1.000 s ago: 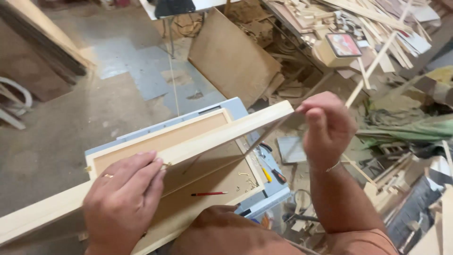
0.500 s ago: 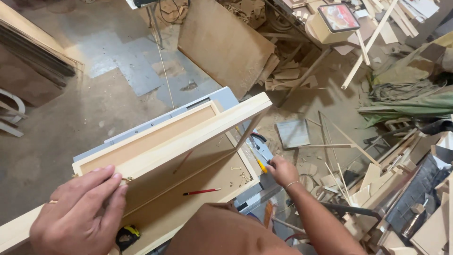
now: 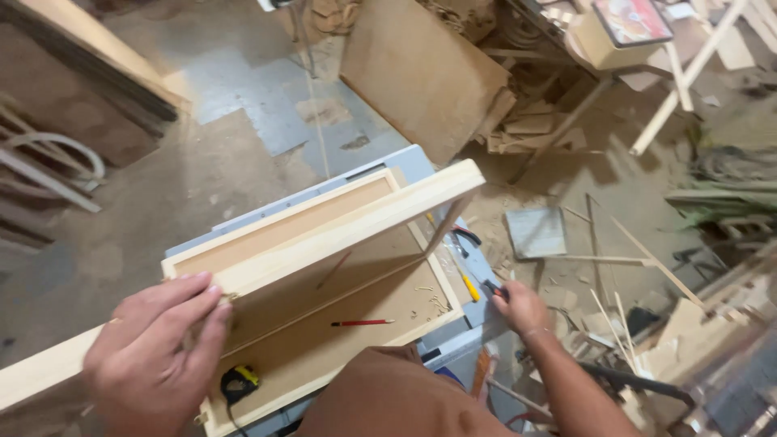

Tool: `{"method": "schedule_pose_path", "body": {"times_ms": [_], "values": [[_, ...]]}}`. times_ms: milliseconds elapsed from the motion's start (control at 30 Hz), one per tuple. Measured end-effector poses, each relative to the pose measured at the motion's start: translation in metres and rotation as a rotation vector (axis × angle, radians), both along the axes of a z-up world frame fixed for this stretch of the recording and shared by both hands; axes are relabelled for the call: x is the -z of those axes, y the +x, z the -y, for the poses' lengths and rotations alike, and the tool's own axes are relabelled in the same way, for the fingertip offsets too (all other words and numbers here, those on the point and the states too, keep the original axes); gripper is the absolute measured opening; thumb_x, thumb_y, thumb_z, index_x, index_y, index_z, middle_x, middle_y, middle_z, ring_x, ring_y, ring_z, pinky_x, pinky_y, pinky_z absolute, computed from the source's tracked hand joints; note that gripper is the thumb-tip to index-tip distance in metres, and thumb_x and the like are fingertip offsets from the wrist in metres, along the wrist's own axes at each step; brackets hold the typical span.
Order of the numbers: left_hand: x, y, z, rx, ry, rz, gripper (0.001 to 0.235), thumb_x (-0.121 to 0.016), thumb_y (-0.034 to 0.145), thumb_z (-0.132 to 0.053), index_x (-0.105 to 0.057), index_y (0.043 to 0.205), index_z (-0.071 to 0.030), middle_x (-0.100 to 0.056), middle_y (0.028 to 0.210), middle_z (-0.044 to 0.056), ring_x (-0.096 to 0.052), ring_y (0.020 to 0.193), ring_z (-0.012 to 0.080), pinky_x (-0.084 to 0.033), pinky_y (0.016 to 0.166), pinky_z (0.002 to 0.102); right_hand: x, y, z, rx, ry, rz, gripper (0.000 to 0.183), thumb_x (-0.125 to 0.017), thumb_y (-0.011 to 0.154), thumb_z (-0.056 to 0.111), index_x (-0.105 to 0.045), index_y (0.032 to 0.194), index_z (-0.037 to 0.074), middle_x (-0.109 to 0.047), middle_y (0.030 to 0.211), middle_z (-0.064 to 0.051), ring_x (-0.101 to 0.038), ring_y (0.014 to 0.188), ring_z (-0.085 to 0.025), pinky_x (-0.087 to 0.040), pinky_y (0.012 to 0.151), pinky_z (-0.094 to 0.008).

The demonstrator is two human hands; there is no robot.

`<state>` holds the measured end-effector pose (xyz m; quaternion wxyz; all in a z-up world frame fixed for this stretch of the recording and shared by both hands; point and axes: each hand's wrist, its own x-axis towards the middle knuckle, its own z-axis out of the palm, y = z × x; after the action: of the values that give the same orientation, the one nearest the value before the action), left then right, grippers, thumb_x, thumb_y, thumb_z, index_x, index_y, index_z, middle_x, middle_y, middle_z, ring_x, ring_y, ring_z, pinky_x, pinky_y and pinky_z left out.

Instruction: Assembling a wooden frame by measuring, marking, and using a screwdriver to fasten components.

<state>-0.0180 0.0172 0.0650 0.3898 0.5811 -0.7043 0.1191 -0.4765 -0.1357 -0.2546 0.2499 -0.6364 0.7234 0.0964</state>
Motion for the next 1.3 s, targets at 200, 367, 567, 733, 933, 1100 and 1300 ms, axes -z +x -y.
{"method": "schedule_pose_path", "body": {"times_ms": [200,367,567,733,933,1100,1300], "values": [[0.000,0.000,0.002,-0.025,-0.050,-0.024,0.005,-0.078,0.088,-0.004,-0.077,0.093,-0.002,-0.077,0.102,0.013,-0.074,0.090,0.0272,-0.058,0.087,0.038,0.009,-0.045,0.008,0.202,-0.362,0.481,0.029,-0.070,0.092,0.029,-0.075,0.114,0.010,-0.077,0.096,-0.007,-0.068,0.087,-0.019,-0.049,0.082,-0.035],[0.009,0.004,-0.001,-0.053,-0.086,-0.020,0.013,-0.085,0.081,-0.009,-0.078,0.091,-0.006,-0.079,0.099,0.008,-0.074,0.091,0.0248,-0.059,0.083,0.037,-0.105,-0.030,0.035,0.194,-0.701,0.988,0.024,-0.059,0.108,0.000,-0.051,0.130,-0.001,-0.066,0.112,-0.019,-0.065,0.089,-0.024,-0.053,0.087,-0.033],[0.016,0.006,-0.002,-0.093,-0.106,0.021,0.010,-0.082,0.084,-0.019,-0.078,0.090,-0.012,-0.078,0.098,0.003,-0.071,0.085,0.0228,-0.055,0.070,0.038,-0.191,-0.059,0.126,-0.139,-0.841,1.374,0.043,-0.056,0.111,0.033,-0.048,0.149,0.014,-0.058,0.135,-0.003,-0.066,0.103,-0.022,-0.053,0.107,-0.035],[0.018,0.006,-0.001,-0.106,-0.173,-0.010,0.010,-0.081,0.084,-0.020,-0.073,0.083,-0.014,-0.077,0.094,0.000,-0.068,0.080,0.0226,-0.051,0.068,0.037,-0.333,0.063,0.078,-0.634,-0.768,1.531,0.059,-0.063,0.098,0.053,-0.052,0.141,0.015,-0.048,0.134,-0.013,-0.060,0.119,-0.028,-0.070,0.101,-0.045],[0.026,0.007,-0.001,-0.132,-0.168,-0.012,0.009,-0.080,0.084,-0.023,-0.072,0.084,-0.019,-0.076,0.098,-0.003,-0.067,0.083,0.0223,-0.051,0.072,0.037,-0.438,0.209,-0.030,-0.774,-0.578,1.089,0.034,-0.055,0.090,-0.010,-0.048,0.123,-0.007,-0.071,0.116,-0.025,-0.076,0.104,-0.032,-0.063,0.096,-0.036],[0.023,0.007,0.000,-0.106,-0.232,-0.017,0.014,-0.077,0.083,-0.015,-0.064,0.079,-0.015,-0.074,0.089,-0.003,-0.066,0.074,0.0233,-0.049,0.062,0.037,-0.434,0.261,-0.029,-1.020,-0.589,0.986,0.032,-0.058,0.098,-0.002,-0.046,0.127,0.007,-0.070,0.110,-0.012,-0.072,0.090,-0.020,-0.058,0.085,-0.029],[0.022,0.008,-0.001,-0.102,-0.208,-0.022,0.010,-0.077,0.085,-0.014,-0.067,0.082,-0.015,-0.073,0.091,-0.002,-0.067,0.080,0.0239,-0.054,0.070,0.038,-0.439,0.294,-0.025,-1.093,-0.619,0.850,0.028,-0.059,0.101,0.006,-0.051,0.127,0.008,-0.072,0.105,-0.007,-0.072,0.086,-0.016,-0.055,0.075,-0.028]]}}
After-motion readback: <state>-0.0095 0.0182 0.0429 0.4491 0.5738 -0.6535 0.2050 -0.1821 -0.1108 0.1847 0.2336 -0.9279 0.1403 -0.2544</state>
